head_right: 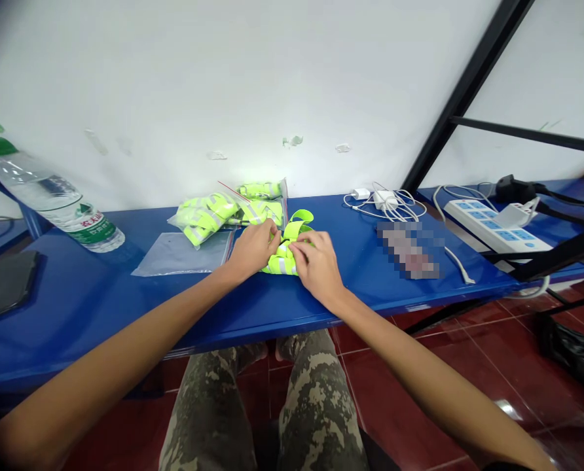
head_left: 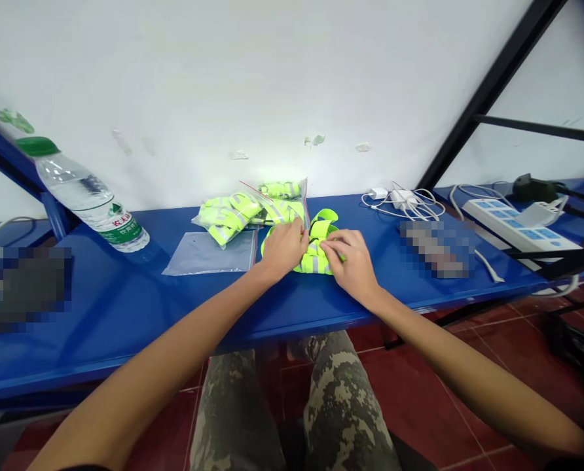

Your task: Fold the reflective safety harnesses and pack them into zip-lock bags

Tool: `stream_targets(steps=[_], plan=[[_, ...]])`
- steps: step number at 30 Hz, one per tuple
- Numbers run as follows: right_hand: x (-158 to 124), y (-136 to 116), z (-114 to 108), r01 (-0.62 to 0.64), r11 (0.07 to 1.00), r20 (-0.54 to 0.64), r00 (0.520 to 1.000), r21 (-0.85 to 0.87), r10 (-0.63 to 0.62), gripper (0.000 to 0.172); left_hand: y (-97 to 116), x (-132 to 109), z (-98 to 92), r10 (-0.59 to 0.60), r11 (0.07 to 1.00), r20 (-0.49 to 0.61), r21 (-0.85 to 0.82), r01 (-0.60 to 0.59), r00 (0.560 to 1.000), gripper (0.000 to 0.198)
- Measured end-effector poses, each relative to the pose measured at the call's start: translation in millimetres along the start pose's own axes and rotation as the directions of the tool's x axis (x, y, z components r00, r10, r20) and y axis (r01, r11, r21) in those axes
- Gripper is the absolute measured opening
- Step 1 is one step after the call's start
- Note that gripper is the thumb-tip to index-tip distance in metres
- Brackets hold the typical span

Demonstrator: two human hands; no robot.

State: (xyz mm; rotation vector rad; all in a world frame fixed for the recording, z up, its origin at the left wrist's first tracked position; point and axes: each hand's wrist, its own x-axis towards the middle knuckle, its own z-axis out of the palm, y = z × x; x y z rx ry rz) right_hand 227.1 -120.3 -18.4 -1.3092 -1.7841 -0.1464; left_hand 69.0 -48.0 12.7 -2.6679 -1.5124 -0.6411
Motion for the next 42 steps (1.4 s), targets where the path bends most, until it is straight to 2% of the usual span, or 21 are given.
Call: stream_targets(steps=[3,5,7,12,14,18,20,22,26,28,30,33,35,38,40,42], plan=[[-6.5,-2.2,-7.3,0.178,0.982,0.17,0.972,-0.07,-0.164,0.034,-1.4,6.1,1.3,-0.012,0.997,0.01,0.071,0.011,1.0,0.018],[-9.1,-1.1,-10.8,0.235,0.966,0.286,0.938,-0.103,-0.198,0.05,-3.3,10.9,4.7,-0.036,0.996,0.065,0.081,0.031,0.997,0.02],[-9.1,1.9,-12.2,0.234,0.965,0.345,0.921,-0.122,-0.18,0.059,-4.6,13.9,8.9,-0.045,0.997,0.063,0.066,0.041,0.997,0.021],[-2.7,10.9,-10.6,0.193,0.978,0.356,0.922,-0.075,-0.154,0.051,-6.1,0.3,9.1,-0.095,0.994,-0.116,-0.058,0.089,0.989,0.028],[-0.6,13.0,-9.6,0.158,0.986,0.348,0.929,-0.06,-0.127,0.05,-8.9,-13.9,4.1,-0.02,0.994,-0.156,-0.105,0.003,0.988,0.033],[3.8,15.1,-7.3,0.026,0.999,0.301,0.953,-0.041,-0.012,0.051,-16.6,-39.2,-2.3,0.271,0.96,-0.175,-0.027,-0.28,0.946,0.041],[6.8,15.5,-6.0,-0.069,0.998,0.314,0.947,0.0,0.065,0.05,-18.2,-42.0,-1.4,0.319,0.948,-0.139,0.046,-0.315,0.938,0.043],[9.4,15.3,-5.0,-0.167,0.984,0.331,0.934,0.063,0.137,0.047,-17.6,-37.8,0.7,0.297,0.953,-0.111,0.091,-0.288,0.948,0.044],[11.2,11.5,-4.9,-0.293,0.932,0.275,0.933,0.215,0.23,0.05,-14.2,-21.0,0.4,0.214,0.973,-0.057,0.105,-0.207,0.975,0.048],[11.4,9.1,-5.4,-0.272,0.937,0.271,0.94,0.219,0.21,0.048,-12.9,-13.1,-2.2,0.152,0.985,-0.027,0.09,-0.149,0.988,0.047],[12.9,8.4,-5.3,-0.193,0.968,0.234,0.96,0.162,0.153,0.047,-12.3,-5.8,-4.3,0.107,0.992,-0.005,0.069,-0.107,0.994,0.046],[19.2,11.8,-4.0,-0.133,0.987,0.153,0.981,0.086,0.119,0.054,-12.4,5.6,-3.6,0.098,0.995,-0.008,-0.001,-0.098,0.995,0.046],[25.9,15.5,-3.2,-0.192,0.976,0.216,0.962,0.104,0.166,0.054,-13.2,13.6,-0.3,0.1,0.992,-0.024,-0.075,-0.101,0.995,0.046],[37.4,20.2,-2.3,-0.329,0.933,0.396,0.883,0.143,0.251,0.049,-14.6,25.0,6.6,0.045,0.982,-0.015,-0.183,-0.047,0.999,0.049],[44.2,22.5,-0.9,-0.375,0.918,0.423,0.858,0.129,0.291,0.051,-15.0,30.8,10.8,-0.029,0.975,0.005,-0.221,0.029,1.0,0.051],[49.6,24.6,1.5,-0.397,0.911,0.4,0.857,0.113,0.324,0.053,-14.3,33.7,13.8,-0.091,0.968,0.012,-0.233,0.091,0.996,0.051]])
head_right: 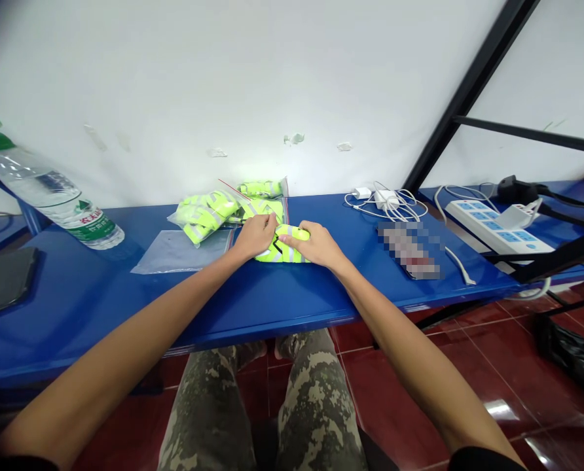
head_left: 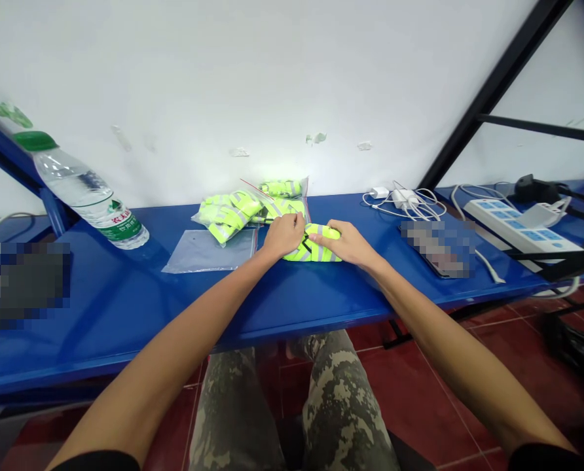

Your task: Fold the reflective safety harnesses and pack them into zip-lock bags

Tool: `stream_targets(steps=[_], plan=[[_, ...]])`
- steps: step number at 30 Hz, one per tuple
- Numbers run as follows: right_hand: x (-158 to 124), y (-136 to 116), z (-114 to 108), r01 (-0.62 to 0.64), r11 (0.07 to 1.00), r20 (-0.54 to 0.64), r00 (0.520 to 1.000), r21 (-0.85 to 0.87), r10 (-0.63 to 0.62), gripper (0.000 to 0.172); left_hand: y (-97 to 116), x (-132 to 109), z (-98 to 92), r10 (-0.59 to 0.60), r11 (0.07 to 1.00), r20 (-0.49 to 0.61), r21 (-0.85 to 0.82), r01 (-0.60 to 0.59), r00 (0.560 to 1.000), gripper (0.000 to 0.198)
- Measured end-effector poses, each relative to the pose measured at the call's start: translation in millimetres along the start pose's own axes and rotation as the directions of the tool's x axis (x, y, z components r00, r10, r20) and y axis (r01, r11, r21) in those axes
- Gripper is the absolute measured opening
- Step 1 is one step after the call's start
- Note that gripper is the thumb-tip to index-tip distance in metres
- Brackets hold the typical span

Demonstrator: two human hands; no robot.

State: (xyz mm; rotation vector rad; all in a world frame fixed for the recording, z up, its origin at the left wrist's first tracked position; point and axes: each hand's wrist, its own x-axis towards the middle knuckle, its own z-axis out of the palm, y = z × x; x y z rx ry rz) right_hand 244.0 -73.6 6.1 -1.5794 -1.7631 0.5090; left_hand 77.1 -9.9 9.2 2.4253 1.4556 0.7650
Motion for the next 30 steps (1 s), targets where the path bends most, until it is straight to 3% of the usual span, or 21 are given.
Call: stream_targets(steps=[2,5,8,11,17,20,25,30], plan=[[5.4,0.4,0.5,-0.042,0.999,-0.006,0.999,0.019,0.043,0.053,1.8,-1.5,1.7,-0.043,0.999,-0.035,-0.002,0.043,0.998,0.051],[11.7,2.0,1.1,-0.092,0.993,0.024,0.996,0.07,0.091,0.054,7.2,-12.4,1.8,-0.116,0.992,-0.169,0.021,0.121,0.979,0.047],[15.3,5.4,2.2,-0.098,0.989,0.019,0.995,0.112,0.096,0.054,12.3,-28.0,0.9,-0.113,0.984,-0.282,0.101,0.147,0.953,0.044],[17.0,9.9,5.6,-0.124,0.98,-0.014,0.992,0.154,0.128,0.053,12.4,-37.3,3.2,-0.178,0.976,-0.248,0.081,0.203,0.952,0.046],[15.5,11.9,17.4,-0.105,0.974,-0.018,0.994,0.203,0.111,0.051,1.4,-28.5,10.0,-0.322,0.926,-0.193,-0.268,0.266,0.927,0.056],[11.0,8.1,21.4,-0.053,0.972,0.008,0.999,0.23,0.052,0.049,-1.8,-24.7,8.6,-0.328,0.892,-0.174,-0.382,0.243,0.929,0.059],[4.3,1.5,22.4,-0.062,0.977,0.088,0.995,0.203,0.044,0.059,-3.4,-25.6,7.7,-0.306,0.89,-0.23,-0.414,0.192,0.924,0.051],[2.2,-3.7,25.8,-0.091,0.961,0.06,0.995,0.262,0.077,0.059,-2.9,-27.9,7.5,-0.334,0.874,-0.257,-0.445,0.195,0.907,0.045]])
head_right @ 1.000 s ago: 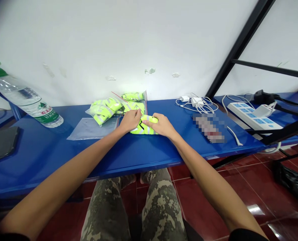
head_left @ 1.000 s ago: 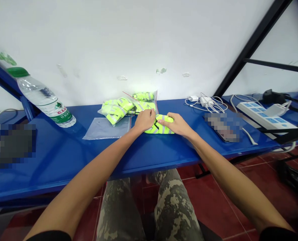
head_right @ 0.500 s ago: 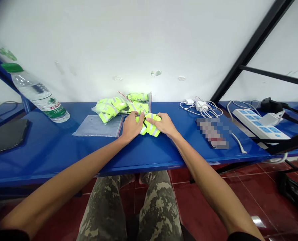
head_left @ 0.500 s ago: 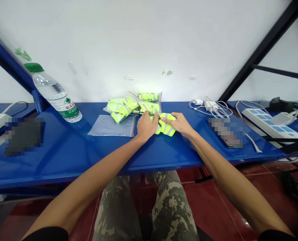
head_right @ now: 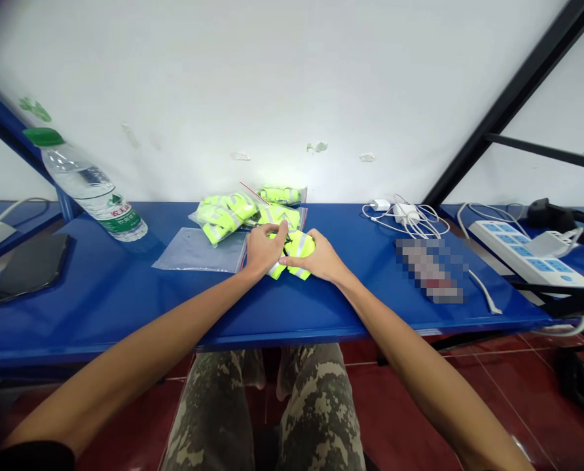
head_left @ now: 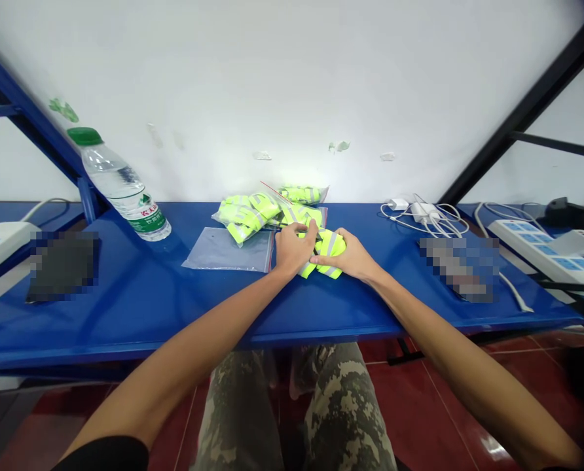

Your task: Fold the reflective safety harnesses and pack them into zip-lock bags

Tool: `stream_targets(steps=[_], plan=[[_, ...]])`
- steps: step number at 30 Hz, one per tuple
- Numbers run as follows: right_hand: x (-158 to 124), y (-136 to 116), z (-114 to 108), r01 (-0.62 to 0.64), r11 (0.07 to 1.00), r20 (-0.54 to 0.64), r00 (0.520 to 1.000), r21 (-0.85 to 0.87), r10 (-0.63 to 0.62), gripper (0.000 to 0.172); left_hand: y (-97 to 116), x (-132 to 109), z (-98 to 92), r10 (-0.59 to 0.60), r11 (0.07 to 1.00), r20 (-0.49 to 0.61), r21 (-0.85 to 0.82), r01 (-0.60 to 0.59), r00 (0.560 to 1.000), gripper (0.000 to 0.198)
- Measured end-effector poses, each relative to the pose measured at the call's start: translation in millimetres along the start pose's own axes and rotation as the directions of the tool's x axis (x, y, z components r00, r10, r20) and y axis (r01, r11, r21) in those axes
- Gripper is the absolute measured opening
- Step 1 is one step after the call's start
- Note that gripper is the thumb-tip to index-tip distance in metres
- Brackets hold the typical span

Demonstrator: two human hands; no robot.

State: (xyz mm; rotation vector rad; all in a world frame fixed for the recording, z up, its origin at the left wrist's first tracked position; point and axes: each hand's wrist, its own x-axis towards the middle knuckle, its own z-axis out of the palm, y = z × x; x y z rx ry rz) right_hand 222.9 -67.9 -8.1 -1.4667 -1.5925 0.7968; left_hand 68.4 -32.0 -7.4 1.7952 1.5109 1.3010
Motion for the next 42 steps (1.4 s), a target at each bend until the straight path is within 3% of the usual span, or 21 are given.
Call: stream_targets(steps=[7,12,15,24,28,31,34,37,40,42], plan=[[-0.6,-10.2,11.9,-0.004,0.971,0.038,0.999,0.239,-0.005,0.054,5.0,-1.9,-5.0,-0.015,0.997,-0.079,-0.075,0.009,0.997,0.038],[3.2,-17.3,22.8,-0.157,0.845,0.116,0.987,0.512,0.113,0.051,5.0,2.7,-12.9,-0.039,0.998,-0.053,-0.06,0.036,0.998,0.044],[7.3,-20.8,29.3,-0.172,0.781,0.154,0.983,0.6,0.098,0.052,4.1,7.3,-18.9,-0.028,0.999,-0.036,-0.046,0.026,0.999,0.047],[18.8,-43.5,47.1,-0.238,0.667,0.214,0.969,0.705,0.12,0.059,2.9,20.9,-35.0,-0.057,0.998,-0.217,-0.019,0.054,0.975,0.038],[18.3,-42.9,47.3,-0.25,0.648,0.191,0.968,0.719,0.161,0.056,2.8,18.6,-32.0,-0.07,0.997,-0.217,-0.026,0.066,0.974,0.03],[17.3,-38.3,44.4,-0.257,0.625,0.189,0.966,0.737,0.173,0.055,3.3,17.9,-33.2,-0.025,0.999,-0.146,-0.023,0.022,0.989,0.028],[19.0,-33.6,38.4,-0.256,0.613,0.197,0.967,0.748,0.164,0.054,-1.5,24.6,-49.1,0.077,0.997,-0.024,0.02,-0.077,0.997,0.037],[24.0,-27.4,28.8,-0.244,0.616,0.144,0.967,0.749,0.209,0.053,-13.0,35.9,-75.9,0.161,0.953,0.115,0.241,-0.185,0.98,0.042],[29.1,-20.5,19.2,-0.246,0.627,0.096,0.96,0.739,0.264,0.054,-24.1,41.8,-97.0,0.076,0.859,0.371,0.447,-0.249,0.926,0.02],[30.7,-18.0,15.1,-0.248,0.628,0.088,0.957,0.737,0.275,0.052,-27.6,41.6,-102.7,-0.012,0.827,0.488,0.495,-0.265,0.873,0.028]])
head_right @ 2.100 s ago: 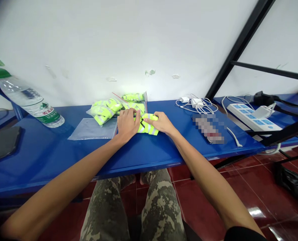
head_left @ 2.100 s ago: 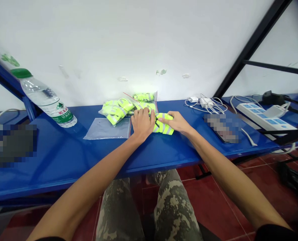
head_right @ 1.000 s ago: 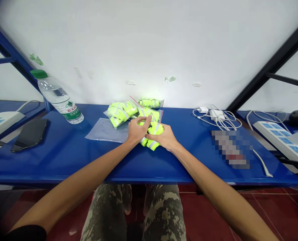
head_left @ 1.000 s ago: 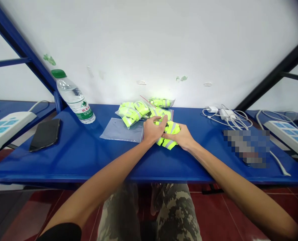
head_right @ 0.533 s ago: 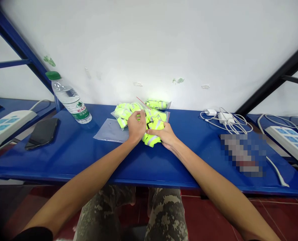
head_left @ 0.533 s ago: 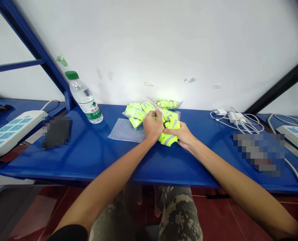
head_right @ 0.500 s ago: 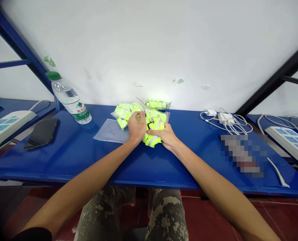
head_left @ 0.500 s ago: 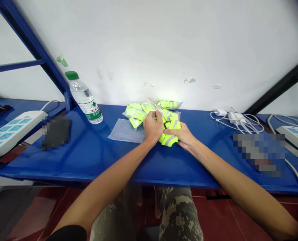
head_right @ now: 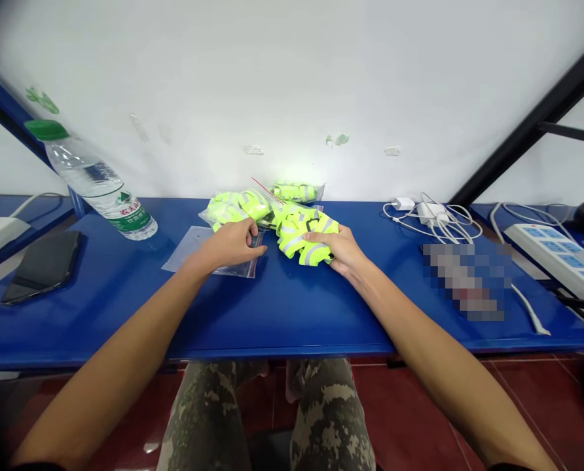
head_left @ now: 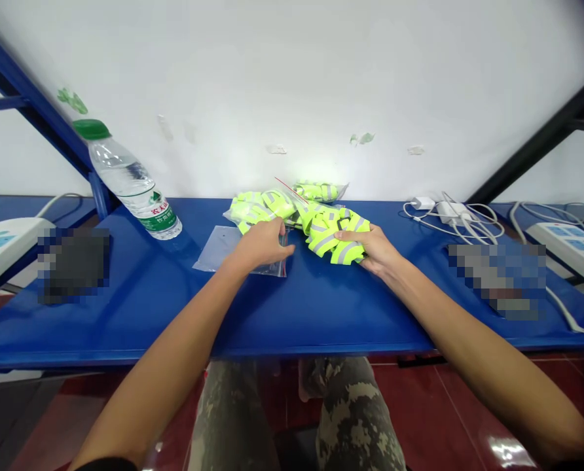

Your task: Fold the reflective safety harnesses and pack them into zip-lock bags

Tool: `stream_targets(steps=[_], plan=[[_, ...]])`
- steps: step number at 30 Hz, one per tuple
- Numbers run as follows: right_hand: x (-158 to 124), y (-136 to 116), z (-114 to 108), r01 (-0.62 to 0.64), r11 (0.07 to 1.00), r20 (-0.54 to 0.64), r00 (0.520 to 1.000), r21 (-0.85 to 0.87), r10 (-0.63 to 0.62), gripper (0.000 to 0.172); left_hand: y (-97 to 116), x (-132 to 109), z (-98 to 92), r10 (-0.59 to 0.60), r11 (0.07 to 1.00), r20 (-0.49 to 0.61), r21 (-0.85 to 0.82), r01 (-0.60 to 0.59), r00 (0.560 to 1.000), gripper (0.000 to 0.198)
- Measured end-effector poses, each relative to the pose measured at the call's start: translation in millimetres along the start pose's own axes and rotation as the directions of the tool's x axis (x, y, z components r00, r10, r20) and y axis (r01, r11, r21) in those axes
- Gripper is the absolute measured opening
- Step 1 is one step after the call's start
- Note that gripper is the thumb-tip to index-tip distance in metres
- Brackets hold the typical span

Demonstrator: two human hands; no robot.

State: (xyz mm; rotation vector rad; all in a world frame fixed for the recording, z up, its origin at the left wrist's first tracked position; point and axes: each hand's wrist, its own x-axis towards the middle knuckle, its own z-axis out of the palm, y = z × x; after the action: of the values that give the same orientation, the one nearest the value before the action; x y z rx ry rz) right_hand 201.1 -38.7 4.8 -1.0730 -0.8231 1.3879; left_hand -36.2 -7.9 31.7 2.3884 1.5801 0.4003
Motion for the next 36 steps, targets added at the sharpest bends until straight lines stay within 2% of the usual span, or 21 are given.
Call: stream_targets(steps=[2,4,7,11,14,18,21,27,32,36], plan=[[-0.2,-1.1,-1.3,-0.005,1.0,0.017,1.0,0.002,0.005,0.05,-0.5,-1.4,0.2,-0.024,1.0,0.085,-0.011,0.025,0.996,0.037],[-1.9,-1.7,-0.4,-0.01,1.0,0.043,0.999,0.01,0.01,0.049,0.7,-1.2,0.7,-0.052,0.995,0.124,-0.073,0.061,0.991,0.04],[-5.1,-2.2,1.6,-0.016,1.0,0.074,0.997,0.015,0.015,0.049,2.0,0.1,0.8,-0.08,0.986,0.117,-0.135,0.096,0.99,0.045],[-8.0,-3.1,3.5,-0.035,0.999,0.098,0.995,0.013,0.034,0.049,2.8,-0.8,1.3,-0.074,0.994,0.072,-0.07,0.079,0.995,0.047],[-8.9,-3.3,4.2,-0.051,0.999,0.093,0.994,0.014,0.05,0.048,2.3,-2.0,0.9,-0.11,0.992,0.066,-0.052,0.114,0.992,0.053],[-8.5,-3.2,3.1,-0.048,0.999,0.11,0.993,0.009,0.047,0.048,-0.9,-1.1,-0.4,-0.154,0.963,0.14,-0.199,0.18,0.978,0.059],[-8.1,-3.1,1.8,-0.049,0.999,0.118,0.992,-0.014,0.05,0.049,-2.3,0.6,1.3,-0.173,0.933,0.193,-0.283,0.223,0.966,0.052],[-8.2,-3.3,1.0,-0.06,0.998,0.128,0.99,-0.018,0.061,0.051,-2.2,1.6,3.5,-0.179,0.942,0.171,-0.256,0.219,0.969,0.039],[-9.5,-4.5,2.0,-0.071,0.997,0.124,0.99,-0.026,0.074,0.049,-6.5,0.6,-2.3,-0.173,0.822,0.278,-0.488,0.294,0.945,0.035],[-10.7,-5.1,3.2,-0.082,0.996,0.109,0.991,-0.021,0.084,0.05,-8.4,-0.7,-7.2,-0.136,0.794,0.325,-0.53,0.299,0.936,0.037]])
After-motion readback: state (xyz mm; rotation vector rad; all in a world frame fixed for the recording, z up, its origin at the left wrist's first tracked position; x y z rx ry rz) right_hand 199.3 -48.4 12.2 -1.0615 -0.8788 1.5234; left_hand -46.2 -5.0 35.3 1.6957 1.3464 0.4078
